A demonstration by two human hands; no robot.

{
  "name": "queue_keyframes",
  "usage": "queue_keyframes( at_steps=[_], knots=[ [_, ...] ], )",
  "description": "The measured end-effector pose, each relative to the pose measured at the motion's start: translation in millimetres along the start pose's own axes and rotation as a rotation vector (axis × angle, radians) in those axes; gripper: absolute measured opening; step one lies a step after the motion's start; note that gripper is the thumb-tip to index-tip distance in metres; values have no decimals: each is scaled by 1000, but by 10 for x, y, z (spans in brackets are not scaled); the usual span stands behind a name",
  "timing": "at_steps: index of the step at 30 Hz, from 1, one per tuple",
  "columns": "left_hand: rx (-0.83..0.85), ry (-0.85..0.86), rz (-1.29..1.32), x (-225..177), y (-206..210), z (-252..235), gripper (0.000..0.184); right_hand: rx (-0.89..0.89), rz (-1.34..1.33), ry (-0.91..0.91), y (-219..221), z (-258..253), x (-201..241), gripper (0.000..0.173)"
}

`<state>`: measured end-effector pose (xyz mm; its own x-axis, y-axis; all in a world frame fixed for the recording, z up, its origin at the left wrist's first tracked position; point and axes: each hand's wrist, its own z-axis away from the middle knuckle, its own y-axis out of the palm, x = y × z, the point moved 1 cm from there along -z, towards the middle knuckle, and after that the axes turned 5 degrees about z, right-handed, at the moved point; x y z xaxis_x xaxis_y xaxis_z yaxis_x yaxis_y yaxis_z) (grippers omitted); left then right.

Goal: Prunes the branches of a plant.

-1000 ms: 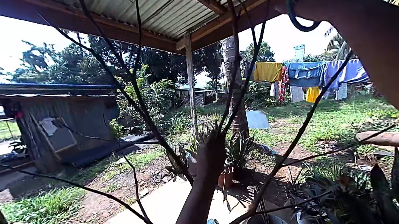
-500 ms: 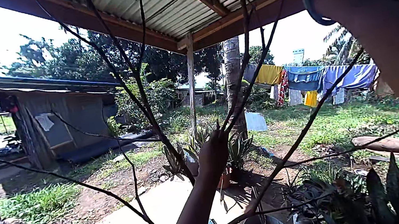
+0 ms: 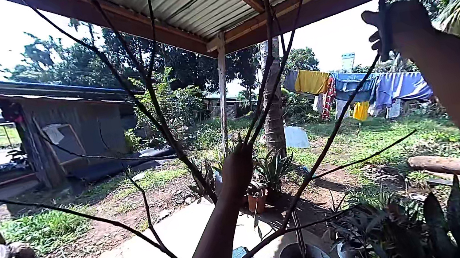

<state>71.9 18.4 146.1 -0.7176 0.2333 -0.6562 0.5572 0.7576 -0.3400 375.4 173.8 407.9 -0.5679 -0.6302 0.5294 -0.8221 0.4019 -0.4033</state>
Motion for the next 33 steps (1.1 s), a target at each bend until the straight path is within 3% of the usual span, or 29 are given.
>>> queue_keyframes(
  at_steps=[2, 6, 11, 14, 16, 18, 20, 26, 33],
  knots=[
    [24, -28, -11, -32, 9, -14, 43, 76, -243, 123, 262, -35, -71, 59],
    [38, -30, 9, -15, 67, -58, 43, 132, 125, -178, 622, 116, 6, 54],
    [73, -10, 76, 13, 43, -59, 42, 375, -321, -113, 1260, 84, -74, 48],
    [96, -44, 126, 19, -62, -65, 40, 253, -148, -218, 1179, 27, -37, 54],
    [84, -55, 163, 114, -161, -96, 41, 217, -219, -207, 1113, -32, -24, 47],
    [58, -59, 175, 219, -258, -132, 43, 326, -484, -99, 1052, -53, 42, 33],
    [50, -82, 190, 265, -309, -157, 42, 507, -689, -32, 927, -74, 131, 36],
    [138, -86, 212, 196, -341, -133, 37, 906, -642, -147, 536, -188, 220, 57],
    [305, -5, 492, 193, -420, -9, 34, 917, -590, -107, 256, -292, 548, 58]
  ],
)
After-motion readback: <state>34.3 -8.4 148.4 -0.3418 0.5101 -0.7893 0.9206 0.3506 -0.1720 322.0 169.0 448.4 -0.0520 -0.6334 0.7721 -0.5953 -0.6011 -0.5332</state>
